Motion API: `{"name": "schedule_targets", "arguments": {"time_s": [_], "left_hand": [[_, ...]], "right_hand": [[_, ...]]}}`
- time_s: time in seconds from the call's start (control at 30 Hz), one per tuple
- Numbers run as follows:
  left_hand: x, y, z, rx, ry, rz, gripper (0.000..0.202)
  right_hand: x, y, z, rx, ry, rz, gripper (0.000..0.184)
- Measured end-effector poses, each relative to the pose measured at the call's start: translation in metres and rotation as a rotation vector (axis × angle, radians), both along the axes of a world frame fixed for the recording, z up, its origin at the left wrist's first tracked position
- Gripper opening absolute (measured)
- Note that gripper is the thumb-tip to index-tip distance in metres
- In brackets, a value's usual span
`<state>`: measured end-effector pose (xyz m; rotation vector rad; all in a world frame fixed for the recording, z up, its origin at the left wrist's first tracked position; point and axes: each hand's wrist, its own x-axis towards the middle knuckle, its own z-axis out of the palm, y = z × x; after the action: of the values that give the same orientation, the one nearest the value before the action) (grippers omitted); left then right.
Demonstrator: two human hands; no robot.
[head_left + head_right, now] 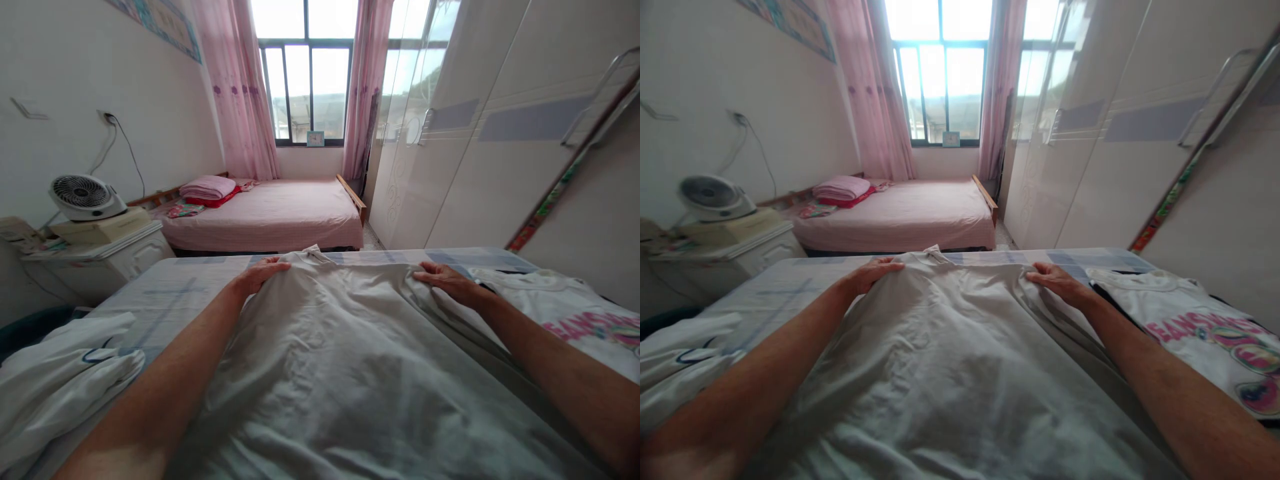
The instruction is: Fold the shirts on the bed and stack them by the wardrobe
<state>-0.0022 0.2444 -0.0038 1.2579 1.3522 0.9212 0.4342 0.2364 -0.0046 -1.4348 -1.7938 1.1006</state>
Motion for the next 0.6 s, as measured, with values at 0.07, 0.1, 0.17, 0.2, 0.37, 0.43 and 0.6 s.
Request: {"name": "schedule_targets", "arguments": {"time_s": [0.07, 0.1, 0.17, 0.2, 0.37, 0.43, 0.6], "left_hand": [[-0.008, -0.005, 0.004, 0.03, -0.164, 0.008, 0.04], [-0.012, -0.008, 0.006, 0.049, -0.237, 0.02, 0.04], [-0.02, -0.011, 0.012, 0.104, -0.31, 0.058, 0.041], [-0.024, -0.011, 0.015, 0.142, -0.31, 0.088, 0.042], [-0.038, 0.005, 0.022, 0.445, 0.062, 0.29, 0.057], [-0.045, 0.012, 0.017, 0.492, 0.341, 0.356, 0.06], [-0.065, -0.001, -0.008, 0.287, 0.661, 0.334, 0.058]], "right_hand": [[0.002, 0.005, 0.004, 0.063, 0.042, -0.057, 0.043], [0.003, 0.009, 0.008, 0.092, 0.036, -0.086, 0.042], [0.002, 0.021, 0.015, 0.166, -0.055, -0.154, 0.041], [0.0, 0.029, 0.019, 0.222, -0.149, -0.206, 0.039], [-0.011, 0.068, 0.025, 0.464, -0.654, -0.443, 0.038], [-0.014, 0.076, 0.019, 0.446, -0.727, -0.431, 0.044], [-0.002, 0.067, -0.005, 0.365, -0.766, -0.336, 0.052]]}}
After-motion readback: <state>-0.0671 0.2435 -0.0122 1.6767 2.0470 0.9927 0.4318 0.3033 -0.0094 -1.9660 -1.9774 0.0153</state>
